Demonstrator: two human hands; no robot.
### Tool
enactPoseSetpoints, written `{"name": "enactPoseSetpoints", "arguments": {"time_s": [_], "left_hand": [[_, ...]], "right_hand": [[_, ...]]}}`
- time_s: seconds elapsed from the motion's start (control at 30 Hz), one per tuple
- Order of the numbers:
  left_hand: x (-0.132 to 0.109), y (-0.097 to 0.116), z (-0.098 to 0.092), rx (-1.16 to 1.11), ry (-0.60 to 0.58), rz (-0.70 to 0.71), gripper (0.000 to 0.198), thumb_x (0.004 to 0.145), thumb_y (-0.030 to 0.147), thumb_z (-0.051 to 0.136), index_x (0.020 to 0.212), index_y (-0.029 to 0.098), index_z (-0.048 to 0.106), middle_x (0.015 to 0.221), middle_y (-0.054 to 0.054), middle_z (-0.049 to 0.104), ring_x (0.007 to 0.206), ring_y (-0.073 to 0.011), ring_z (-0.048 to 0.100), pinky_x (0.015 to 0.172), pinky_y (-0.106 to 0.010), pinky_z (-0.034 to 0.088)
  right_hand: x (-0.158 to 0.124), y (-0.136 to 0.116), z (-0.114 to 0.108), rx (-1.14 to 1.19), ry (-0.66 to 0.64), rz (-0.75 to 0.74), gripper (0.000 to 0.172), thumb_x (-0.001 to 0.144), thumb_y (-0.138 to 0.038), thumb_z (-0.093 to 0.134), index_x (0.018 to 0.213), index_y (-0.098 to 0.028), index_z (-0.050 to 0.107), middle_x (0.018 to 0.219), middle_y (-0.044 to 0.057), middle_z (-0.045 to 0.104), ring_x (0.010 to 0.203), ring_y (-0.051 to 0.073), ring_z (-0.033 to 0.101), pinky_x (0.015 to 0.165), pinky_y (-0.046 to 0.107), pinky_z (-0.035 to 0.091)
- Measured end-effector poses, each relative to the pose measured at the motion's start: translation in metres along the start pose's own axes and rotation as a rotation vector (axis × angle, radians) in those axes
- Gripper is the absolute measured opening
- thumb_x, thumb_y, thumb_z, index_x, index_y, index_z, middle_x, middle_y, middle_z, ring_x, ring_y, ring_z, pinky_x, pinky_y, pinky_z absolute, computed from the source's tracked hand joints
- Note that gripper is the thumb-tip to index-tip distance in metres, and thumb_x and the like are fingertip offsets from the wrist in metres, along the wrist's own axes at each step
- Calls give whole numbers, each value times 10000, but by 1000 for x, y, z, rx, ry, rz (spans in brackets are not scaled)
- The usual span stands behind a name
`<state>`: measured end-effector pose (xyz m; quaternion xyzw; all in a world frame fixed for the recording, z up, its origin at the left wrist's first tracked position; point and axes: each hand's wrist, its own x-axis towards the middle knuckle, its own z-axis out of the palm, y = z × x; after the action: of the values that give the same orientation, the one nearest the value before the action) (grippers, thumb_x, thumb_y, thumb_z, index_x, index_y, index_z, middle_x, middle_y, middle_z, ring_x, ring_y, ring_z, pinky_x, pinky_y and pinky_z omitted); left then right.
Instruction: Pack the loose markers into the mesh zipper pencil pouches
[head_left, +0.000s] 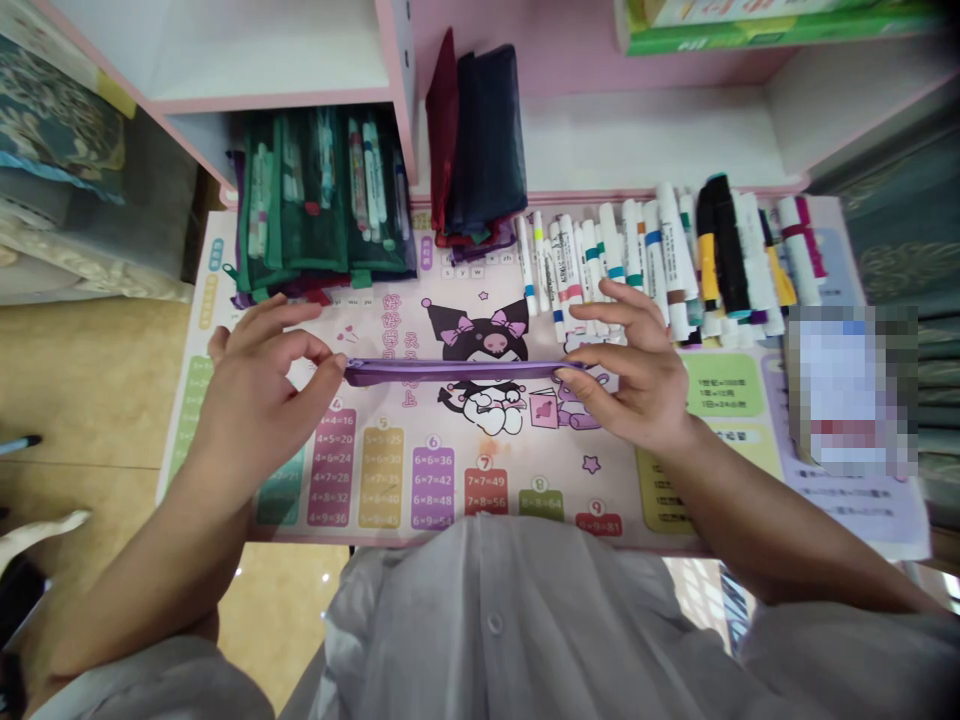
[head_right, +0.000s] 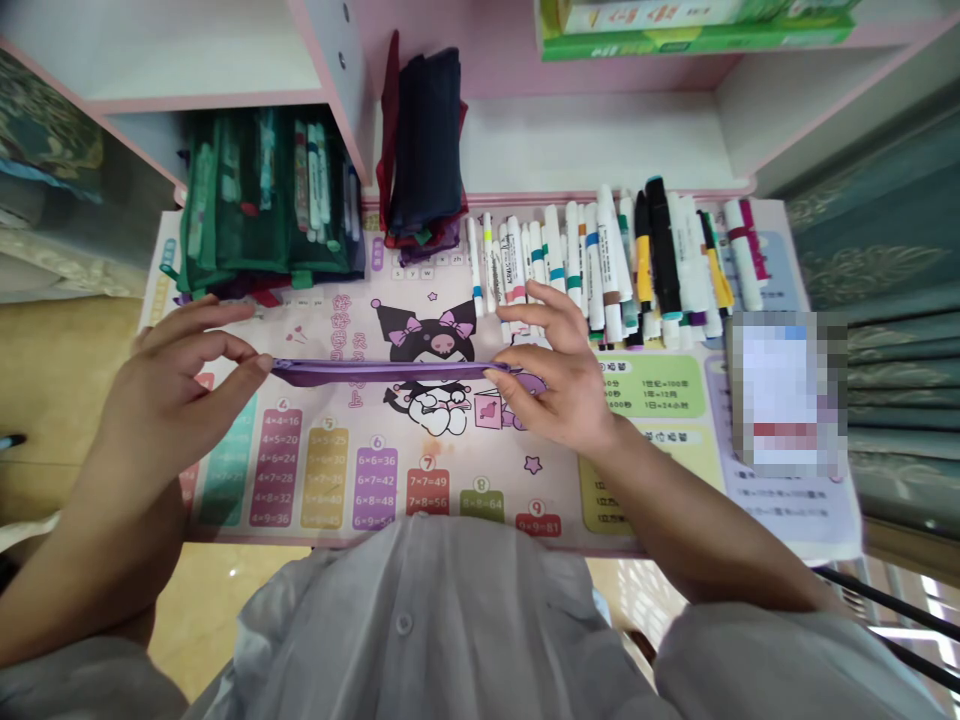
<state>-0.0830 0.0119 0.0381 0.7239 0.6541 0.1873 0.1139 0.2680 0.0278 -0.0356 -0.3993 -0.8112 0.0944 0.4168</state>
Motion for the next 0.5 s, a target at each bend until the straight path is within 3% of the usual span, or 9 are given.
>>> {"name": "enactPoseSetpoints", "arguments": {"time_s": [0.5], "left_hand": [[0,-10,-1,-11,31,7,263,873,428,569,733,211,619,1252,-55,656,1277,-276,556,1140,-539,338]], "right_hand": [[-1,-1,0,-11,-24,20,47,814,-317,699,800,-276,683,1206,16,647,1310,338,508,1095,614,418]]}}
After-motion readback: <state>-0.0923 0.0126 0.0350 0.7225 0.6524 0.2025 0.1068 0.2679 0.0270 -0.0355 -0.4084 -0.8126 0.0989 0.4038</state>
